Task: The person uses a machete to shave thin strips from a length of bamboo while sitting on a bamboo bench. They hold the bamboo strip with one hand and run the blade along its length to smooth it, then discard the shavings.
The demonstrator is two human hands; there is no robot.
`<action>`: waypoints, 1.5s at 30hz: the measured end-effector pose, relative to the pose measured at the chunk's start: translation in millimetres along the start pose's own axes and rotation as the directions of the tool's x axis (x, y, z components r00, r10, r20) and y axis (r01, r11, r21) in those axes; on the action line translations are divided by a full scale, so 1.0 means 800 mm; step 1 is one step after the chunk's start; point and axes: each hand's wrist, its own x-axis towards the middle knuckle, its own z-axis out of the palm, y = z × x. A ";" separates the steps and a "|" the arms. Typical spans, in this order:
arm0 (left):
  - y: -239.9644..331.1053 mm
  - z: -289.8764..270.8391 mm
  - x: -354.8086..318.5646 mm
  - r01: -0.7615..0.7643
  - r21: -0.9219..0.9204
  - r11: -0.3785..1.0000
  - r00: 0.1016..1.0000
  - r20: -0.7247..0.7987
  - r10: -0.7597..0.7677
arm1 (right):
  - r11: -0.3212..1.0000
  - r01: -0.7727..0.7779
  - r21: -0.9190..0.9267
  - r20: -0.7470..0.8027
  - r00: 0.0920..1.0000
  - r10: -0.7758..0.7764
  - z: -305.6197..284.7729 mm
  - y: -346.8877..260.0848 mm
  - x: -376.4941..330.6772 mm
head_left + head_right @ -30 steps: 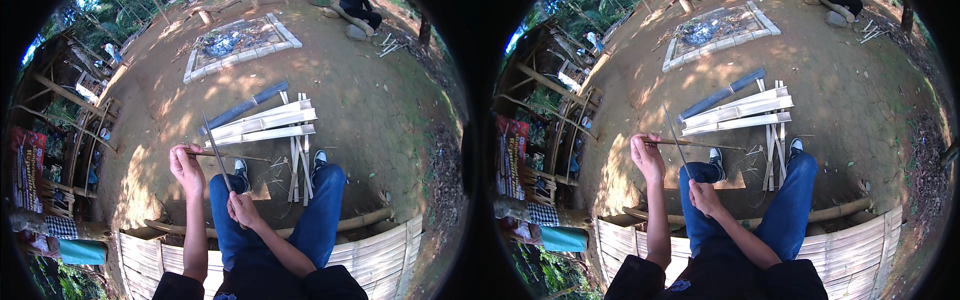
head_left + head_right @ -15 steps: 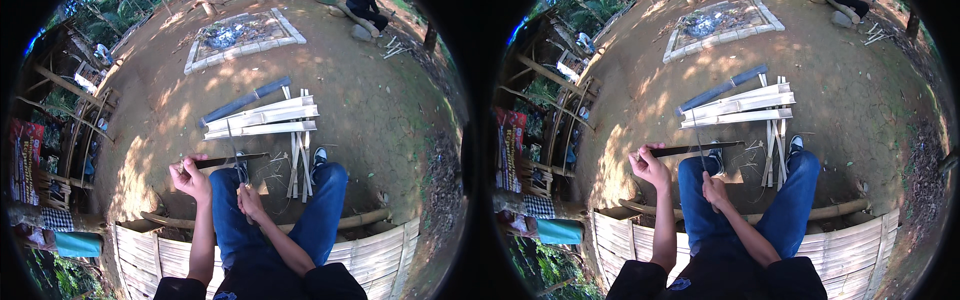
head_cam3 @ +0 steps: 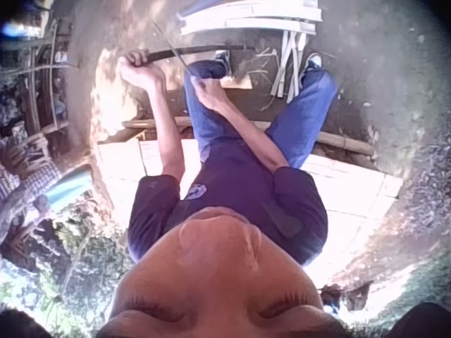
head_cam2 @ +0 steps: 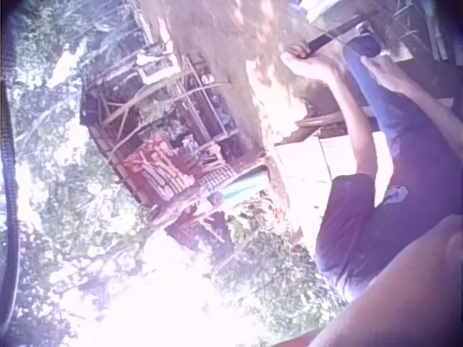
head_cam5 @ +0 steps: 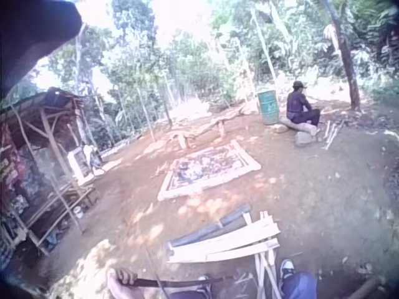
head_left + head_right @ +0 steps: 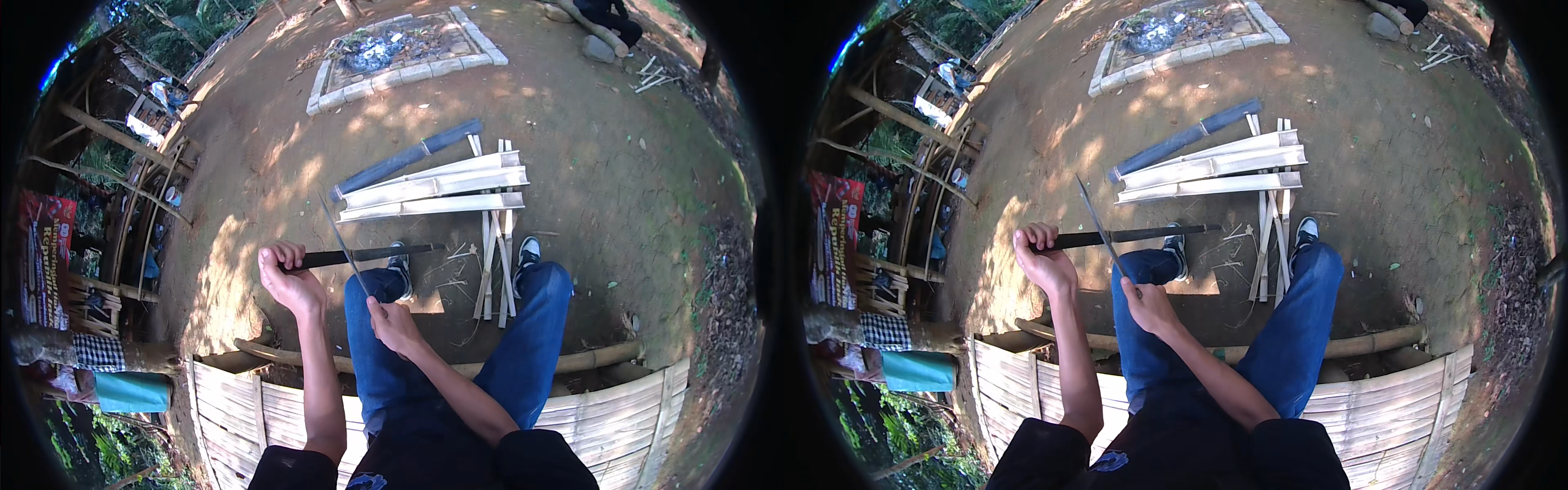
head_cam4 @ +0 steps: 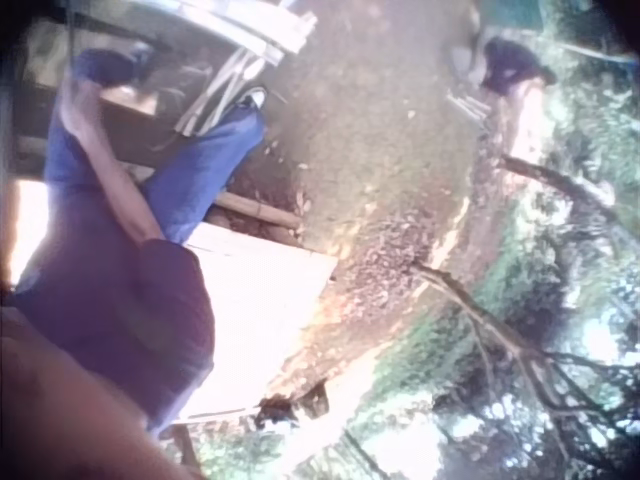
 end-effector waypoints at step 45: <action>-0.021 0.056 -0.085 -0.243 0.048 0.969 0.969 -0.038 0.245 | 0.954 0.280 -0.110 -0.215 0.930 -0.298 -0.025 0.010 -0.031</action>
